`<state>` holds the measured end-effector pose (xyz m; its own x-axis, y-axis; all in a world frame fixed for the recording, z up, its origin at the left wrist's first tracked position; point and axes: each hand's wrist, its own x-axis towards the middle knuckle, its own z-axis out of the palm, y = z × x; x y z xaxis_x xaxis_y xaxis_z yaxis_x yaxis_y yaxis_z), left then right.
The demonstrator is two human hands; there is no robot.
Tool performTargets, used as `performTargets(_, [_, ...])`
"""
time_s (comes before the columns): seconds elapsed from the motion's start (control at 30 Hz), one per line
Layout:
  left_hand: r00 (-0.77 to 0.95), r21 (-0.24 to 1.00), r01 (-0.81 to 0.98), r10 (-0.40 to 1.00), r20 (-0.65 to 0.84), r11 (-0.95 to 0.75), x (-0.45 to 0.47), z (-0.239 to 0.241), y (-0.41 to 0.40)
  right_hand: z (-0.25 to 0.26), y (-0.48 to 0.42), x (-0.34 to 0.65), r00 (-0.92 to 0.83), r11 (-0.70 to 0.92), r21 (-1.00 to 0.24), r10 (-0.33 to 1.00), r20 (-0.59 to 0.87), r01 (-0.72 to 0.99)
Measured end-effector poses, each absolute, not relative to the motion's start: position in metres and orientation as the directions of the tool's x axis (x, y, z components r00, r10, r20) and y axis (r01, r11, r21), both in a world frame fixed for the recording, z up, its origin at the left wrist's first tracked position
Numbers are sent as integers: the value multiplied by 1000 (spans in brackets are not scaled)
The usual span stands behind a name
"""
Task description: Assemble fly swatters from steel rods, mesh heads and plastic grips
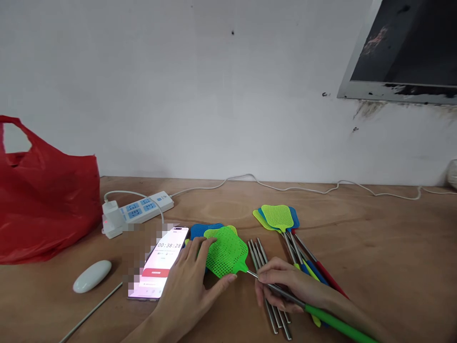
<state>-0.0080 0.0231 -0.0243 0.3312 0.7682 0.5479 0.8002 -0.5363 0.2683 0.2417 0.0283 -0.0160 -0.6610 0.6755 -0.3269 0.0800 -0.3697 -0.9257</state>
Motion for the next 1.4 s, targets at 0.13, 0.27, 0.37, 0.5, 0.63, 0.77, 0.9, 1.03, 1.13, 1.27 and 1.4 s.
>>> performTargets(0.13, [325, 291, 786, 765, 556, -546, -8, -25, 22, -17, 28, 244, -668, -353, -932, 673, -316, 85])
performTargets(0.27, [266, 404, 739, 784, 560, -539, -8, -22, 22, -16, 29, 245, -640, -325, -944, 715, -280, 50])
performTargets(0.37, [192, 556, 666, 834, 516, -498, -8, -19, 23, -16, 30, 246, -632, -287, -957, 735, -246, 40])
performTargets(0.5, [129, 741, 506, 888, 442, -442, -7, -20, 26, -14, 30, 246, -643, -265, -963, 731, -229, 42])
performTargets(0.63, [100, 909, 289, 954, 283, -300, -6, -22, 29, -13, 27, 245, -643, -244, -969, 737, -209, 35])
performTargets(0.77, [121, 963, 163, 973, 194, -212, -5, -22, 29, -17, 30, 245, -652, -226, -973, 732, -197, 41])
performTargets(0.9, [129, 963, 183, 976, 174, -196, -5, -22, 30, -25, 32, 245, -659, -215, -976, 730, -183, 32])
performTargets(1.03, [163, 984, 120, 980, 110, -131, -4, -21, 31, -29, 33, 243, -647, -226, -974, 741, -177, 8])
performTargets(1.13, [164, 992, 14, 979, 123, -127, -1, -18, 29, -26, 33, 242, -635, -257, -966, 746, -201, 4])
performTargets(1.27, [99, 984, -32, 979, 177, -174, 2, -13, 25, -23, 35, 246, -640, -267, -964, 739, -213, 13])
performTargets(1.4, [50, 987, -20, 986, 157, -157, 1, -11, 25, -24, 37, 250, -656, -216, -976, 734, -175, 18])
